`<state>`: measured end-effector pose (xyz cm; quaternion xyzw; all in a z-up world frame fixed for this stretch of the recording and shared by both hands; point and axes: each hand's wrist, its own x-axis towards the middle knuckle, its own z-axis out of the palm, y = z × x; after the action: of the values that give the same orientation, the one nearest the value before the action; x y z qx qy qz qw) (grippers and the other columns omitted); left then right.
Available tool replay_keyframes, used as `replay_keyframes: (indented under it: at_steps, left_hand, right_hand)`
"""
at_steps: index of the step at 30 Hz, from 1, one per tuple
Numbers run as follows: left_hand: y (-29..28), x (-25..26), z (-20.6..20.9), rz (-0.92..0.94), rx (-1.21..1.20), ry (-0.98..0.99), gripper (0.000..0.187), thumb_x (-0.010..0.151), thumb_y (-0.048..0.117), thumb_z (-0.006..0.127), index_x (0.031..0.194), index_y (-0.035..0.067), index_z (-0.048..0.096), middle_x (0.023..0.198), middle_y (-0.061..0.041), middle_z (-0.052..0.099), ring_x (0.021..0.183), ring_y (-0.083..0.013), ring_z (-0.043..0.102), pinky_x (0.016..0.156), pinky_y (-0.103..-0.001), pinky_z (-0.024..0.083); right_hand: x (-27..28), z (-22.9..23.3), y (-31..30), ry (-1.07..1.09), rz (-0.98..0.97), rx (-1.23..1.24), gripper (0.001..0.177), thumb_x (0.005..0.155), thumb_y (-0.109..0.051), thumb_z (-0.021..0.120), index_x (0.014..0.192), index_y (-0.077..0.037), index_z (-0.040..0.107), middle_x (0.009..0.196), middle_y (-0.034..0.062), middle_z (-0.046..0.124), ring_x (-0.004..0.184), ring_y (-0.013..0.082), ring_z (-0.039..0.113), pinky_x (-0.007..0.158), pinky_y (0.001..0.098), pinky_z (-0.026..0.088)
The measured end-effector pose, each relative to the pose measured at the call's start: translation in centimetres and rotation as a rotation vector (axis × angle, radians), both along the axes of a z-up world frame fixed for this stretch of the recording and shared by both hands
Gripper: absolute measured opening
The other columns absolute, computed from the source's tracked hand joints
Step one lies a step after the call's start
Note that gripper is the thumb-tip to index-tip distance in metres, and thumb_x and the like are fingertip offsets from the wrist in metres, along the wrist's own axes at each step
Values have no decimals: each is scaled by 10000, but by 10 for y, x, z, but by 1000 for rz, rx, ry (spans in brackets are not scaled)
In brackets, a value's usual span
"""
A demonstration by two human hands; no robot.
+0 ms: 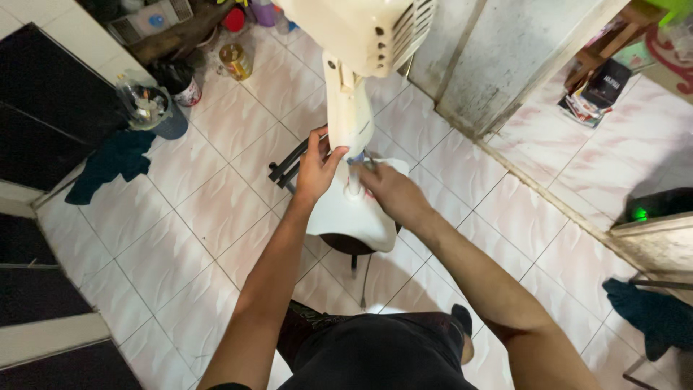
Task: The person uses a screwdriver to loosen and tighten screws on the neck of a standing electric fan. They repeatedly adjust the same screw area while holding the fan steady with the other hand.
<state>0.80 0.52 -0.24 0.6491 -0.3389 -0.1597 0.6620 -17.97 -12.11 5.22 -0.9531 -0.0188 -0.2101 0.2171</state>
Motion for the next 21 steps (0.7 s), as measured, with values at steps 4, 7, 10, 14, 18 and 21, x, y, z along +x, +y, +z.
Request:
replay_keyframes:
  at_steps: [4,7,10,14,18,21]
  left_hand:
    - [0,-5,0,-30,-39,0,512,987,143,716,1375,19,406,1328,-222,674,1274,-243,653,1023,-360,573]
    - [-1,-8,0,-12,-18,3,517,986,149,715,1377,20,403,1337,-220,662,1281,-245,643,1033,-367,563]
    - [-1,-6,1,-3,-14,20,521,981,154,717,1378,20,408,1337,-217,656,1273,-249,640,1028,-378,559]
    - [1,-4,0,-31,-54,4,517,994,164,710,1388,22,407,1366,-207,638,1288,-246,628,1031,-382,554]
    - [2,-8,0,-15,-14,13,516,986,173,716,1382,30,418,1325,-196,675,1249,-237,655,1025,-374,565]
    - [2,-9,2,-2,15,2,511,982,175,719,1369,31,419,1319,-190,683,1235,-232,659,1007,-369,569]
  right_hand:
    - [-15,-6,-11,10,-10,-359,612,867,-103,597,1461,-43,463,1195,177,660,801,308,671,696,446,556]
    - [-10,-24,-11,57,-91,-298,533,915,-103,574,1430,33,536,943,161,666,756,318,676,656,426,553]
    - [5,-41,-7,205,-234,216,297,1028,-319,596,1076,-30,641,620,57,586,500,269,605,513,392,463]
    - [13,-43,-13,435,-249,1215,292,1018,-322,559,1080,-41,608,640,31,547,510,211,534,484,350,417]
    - [12,-23,-17,527,-162,1369,299,968,-277,551,1172,-61,590,710,42,568,567,210,566,503,344,449]
    - [9,-8,-13,445,-140,1110,353,930,-243,545,1240,-76,577,763,50,583,610,210,591,517,340,474]
